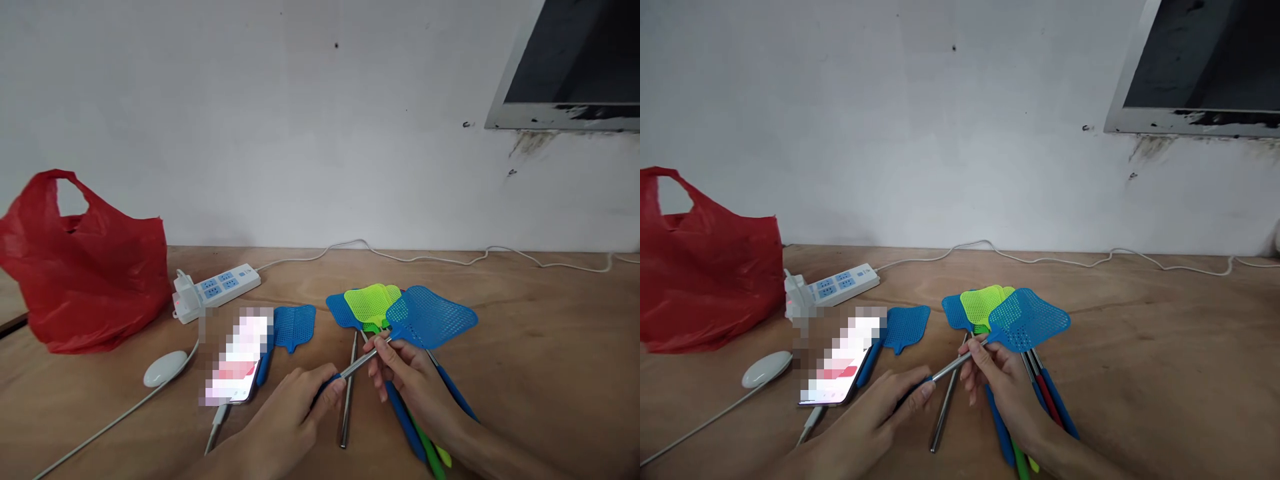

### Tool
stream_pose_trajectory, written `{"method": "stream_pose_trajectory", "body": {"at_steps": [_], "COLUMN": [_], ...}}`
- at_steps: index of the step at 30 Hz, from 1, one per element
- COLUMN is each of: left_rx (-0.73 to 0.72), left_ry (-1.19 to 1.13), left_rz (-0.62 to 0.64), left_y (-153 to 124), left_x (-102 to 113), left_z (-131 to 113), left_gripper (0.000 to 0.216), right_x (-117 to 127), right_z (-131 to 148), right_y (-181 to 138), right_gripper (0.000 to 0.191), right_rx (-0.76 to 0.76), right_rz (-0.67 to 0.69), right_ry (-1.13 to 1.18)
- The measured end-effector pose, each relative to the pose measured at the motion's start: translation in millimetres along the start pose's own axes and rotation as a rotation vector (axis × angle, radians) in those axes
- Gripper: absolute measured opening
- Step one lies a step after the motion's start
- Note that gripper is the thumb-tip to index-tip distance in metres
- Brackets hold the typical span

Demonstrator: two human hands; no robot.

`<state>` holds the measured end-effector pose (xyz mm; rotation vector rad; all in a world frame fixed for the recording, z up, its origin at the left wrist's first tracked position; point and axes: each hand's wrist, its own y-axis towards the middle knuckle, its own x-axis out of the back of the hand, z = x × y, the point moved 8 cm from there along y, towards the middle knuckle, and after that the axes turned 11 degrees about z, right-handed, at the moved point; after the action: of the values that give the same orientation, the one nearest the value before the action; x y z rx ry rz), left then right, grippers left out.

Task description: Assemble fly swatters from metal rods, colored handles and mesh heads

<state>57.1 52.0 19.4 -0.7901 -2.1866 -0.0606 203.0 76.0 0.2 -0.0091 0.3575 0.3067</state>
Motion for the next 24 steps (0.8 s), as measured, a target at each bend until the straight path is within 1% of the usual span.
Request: {"method": "stream_pose_trajectory", "body": {"at_steps": [2, 4, 6, 7, 8, 9, 10, 12, 13, 14, 16, 19, 21, 24], "left_rx": [0.025, 0.125, 0.297, 0.363, 0.399, 0.387, 0.313, 0.182, 0.143, 0.132, 0.164, 0.215, 0.235, 0.248], "left_ry": [-0.093, -0.256, -0.433, -0.468, -0.464, -0.417, -0.302, -0.028, 0.111, 0.234, 0.414, 0.549, 0.571, 0.549], "left_rz": [0.048, 0.148, 0.249, 0.269, 0.273, 0.234, 0.152, 0.020, -0.033, -0.072, -0.118, -0.136, -0.137, -0.137], "left_y": [-1, -4, -13, -17, -21, -22, -20, -16, -13, -10, -2, 10, 14, 18], "left_x": [-3, -9, -17, -19, -18, -14, -5, 9, 13, 17, 23, 30, 32, 31], "left_z": [3, 16, 35, 42, 47, 49, 46, 33, 26, 21, 16, 18, 24, 33], "left_gripper": [0.042, 0.048, 0.052, 0.052, 0.052, 0.051, 0.050, 0.045, 0.043, 0.041, 0.039, 0.037, 0.035, 0.034], "right_x": [3, 18, 45, 60, 72, 78, 82, 78, 73, 67, 56, 47, 45, 47], "right_z": [-3, -2, 8, 15, 21, 25, 27, 27, 26, 25, 22, 14, 8, -1], "right_y": [0, 1, 2, 1, 0, 1, 3, 6, 7, 8, 11, 17, 21, 23], "right_gripper": [0.041, 0.042, 0.041, 0.040, 0.039, 0.039, 0.038, 0.041, 0.043, 0.044, 0.047, 0.051, 0.052, 0.051], "right_rx": [-0.019, -0.026, 0.048, 0.104, 0.150, 0.161, 0.149, 0.117, 0.108, 0.103, 0.088, 0.049, 0.014, -0.017], "right_rz": [-0.020, -0.101, -0.264, -0.346, -0.403, -0.413, -0.405, -0.345, -0.311, -0.282, -0.251, -0.201, -0.152, -0.119], "right_ry": [0.023, 0.056, 0.096, 0.111, 0.117, 0.096, 0.067, -0.009, -0.048, -0.083, -0.115, -0.079, -0.064, -0.075]}}
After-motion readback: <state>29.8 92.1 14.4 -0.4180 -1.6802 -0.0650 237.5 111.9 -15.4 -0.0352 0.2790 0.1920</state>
